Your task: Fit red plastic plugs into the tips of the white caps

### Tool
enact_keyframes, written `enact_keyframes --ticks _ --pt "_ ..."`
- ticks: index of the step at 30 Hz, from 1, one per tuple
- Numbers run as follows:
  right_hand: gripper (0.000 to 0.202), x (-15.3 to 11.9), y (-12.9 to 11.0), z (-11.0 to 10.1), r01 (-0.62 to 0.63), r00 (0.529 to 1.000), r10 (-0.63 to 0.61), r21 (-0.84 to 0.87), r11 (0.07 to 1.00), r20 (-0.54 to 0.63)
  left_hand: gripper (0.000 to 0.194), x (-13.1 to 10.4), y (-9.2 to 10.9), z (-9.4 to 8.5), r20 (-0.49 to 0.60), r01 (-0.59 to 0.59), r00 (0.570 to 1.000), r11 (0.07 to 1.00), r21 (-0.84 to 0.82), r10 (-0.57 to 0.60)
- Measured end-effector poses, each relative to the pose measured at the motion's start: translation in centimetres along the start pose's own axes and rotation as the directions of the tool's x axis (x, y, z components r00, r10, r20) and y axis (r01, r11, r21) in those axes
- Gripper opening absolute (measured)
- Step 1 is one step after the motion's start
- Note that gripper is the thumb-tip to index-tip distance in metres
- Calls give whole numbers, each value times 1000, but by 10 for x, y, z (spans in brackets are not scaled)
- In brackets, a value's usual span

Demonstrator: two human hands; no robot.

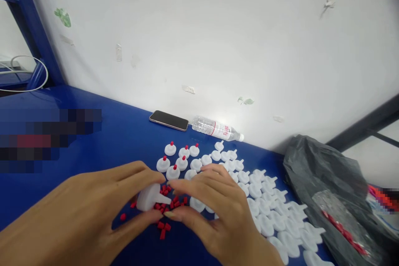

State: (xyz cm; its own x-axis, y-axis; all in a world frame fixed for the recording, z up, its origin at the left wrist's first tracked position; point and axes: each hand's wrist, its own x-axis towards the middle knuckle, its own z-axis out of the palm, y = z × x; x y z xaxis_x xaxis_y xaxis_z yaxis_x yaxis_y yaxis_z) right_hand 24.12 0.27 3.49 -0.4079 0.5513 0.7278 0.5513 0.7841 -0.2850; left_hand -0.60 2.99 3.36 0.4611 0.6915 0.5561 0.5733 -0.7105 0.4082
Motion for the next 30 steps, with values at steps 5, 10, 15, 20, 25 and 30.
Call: enact_keyframes --ticks 5,10,15,20,25,30 --pt "6 1 -5 0 -3 998 4 23 1000 -64 29 19 25 14 -36 68 997 997 43 -67" --pt "12 -6 13 -5 -125 992 116 -189 974 -56 34 19 25 12 -54 90 995 995 52 -87" --pt "12 -13 26 3 -117 983 150 -271 956 108 28 1 9 4 -61 -7 998 998 69 11" --pt "13 -11 21 5 -85 981 124 -240 967 152 27 -7 4 1 -67 -61 995 985 159 73" --pt "12 -12 20 6 -86 975 130 -236 968 180 28 -3 5 0 -21 -86 995 975 207 93" --pt "13 -13 24 8 -91 976 141 -278 956 166 33 -2 7 -1 -37 -97 993 968 233 108"
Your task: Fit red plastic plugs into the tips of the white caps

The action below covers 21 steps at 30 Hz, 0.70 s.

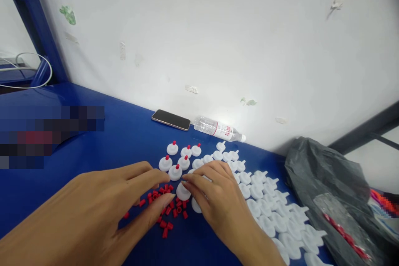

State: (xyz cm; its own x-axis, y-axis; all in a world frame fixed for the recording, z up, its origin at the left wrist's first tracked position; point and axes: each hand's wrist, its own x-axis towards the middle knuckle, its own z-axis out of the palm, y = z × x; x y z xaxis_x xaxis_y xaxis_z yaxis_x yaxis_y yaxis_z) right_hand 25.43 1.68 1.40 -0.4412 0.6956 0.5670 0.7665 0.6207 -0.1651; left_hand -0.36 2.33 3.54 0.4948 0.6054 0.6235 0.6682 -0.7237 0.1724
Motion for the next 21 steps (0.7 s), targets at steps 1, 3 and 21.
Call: enact_keyframes --ticks 1,3,21 --pt "12 0 1 1 -5 1000 5 -7 1000 -8 33 -1 0 0 -8 -5 1000 1000 -4 4" --pt "11 0 3 2 -22 1000 22 -17 1000 -18 31 -3 0 0 -6 2 1000 1000 -3 -2" --pt "12 -1 -1 5 -69 998 69 29 997 1 35 -4 -3 3 47 8 999 1000 -22 -7"
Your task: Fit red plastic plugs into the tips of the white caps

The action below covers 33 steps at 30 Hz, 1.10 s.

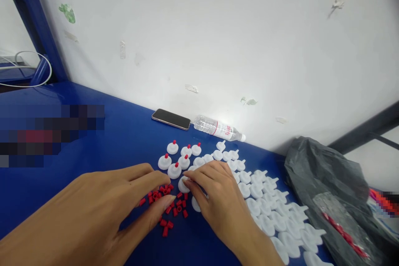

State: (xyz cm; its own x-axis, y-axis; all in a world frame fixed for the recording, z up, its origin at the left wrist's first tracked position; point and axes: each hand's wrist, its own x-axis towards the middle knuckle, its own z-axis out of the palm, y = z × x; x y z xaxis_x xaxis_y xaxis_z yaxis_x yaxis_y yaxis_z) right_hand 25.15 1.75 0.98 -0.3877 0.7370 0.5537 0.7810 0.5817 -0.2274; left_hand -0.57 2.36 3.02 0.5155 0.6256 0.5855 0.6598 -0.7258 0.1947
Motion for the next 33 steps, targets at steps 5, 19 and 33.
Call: enact_keyframes --ticks 5,19,33 --pt "24 -1 -1 -3 -32 999 32 -32 999 20 38 1 -1 0 15 -12 1000 1000 -4 12" --pt "57 -3 4 -12 -33 947 76 -140 990 314 41 -1 -1 -1 8 -48 999 999 18 48" --pt "32 7 10 -15 79 994 -77 22 997 -79 37 -3 -1 5 -34 5 999 1000 -2 -5"
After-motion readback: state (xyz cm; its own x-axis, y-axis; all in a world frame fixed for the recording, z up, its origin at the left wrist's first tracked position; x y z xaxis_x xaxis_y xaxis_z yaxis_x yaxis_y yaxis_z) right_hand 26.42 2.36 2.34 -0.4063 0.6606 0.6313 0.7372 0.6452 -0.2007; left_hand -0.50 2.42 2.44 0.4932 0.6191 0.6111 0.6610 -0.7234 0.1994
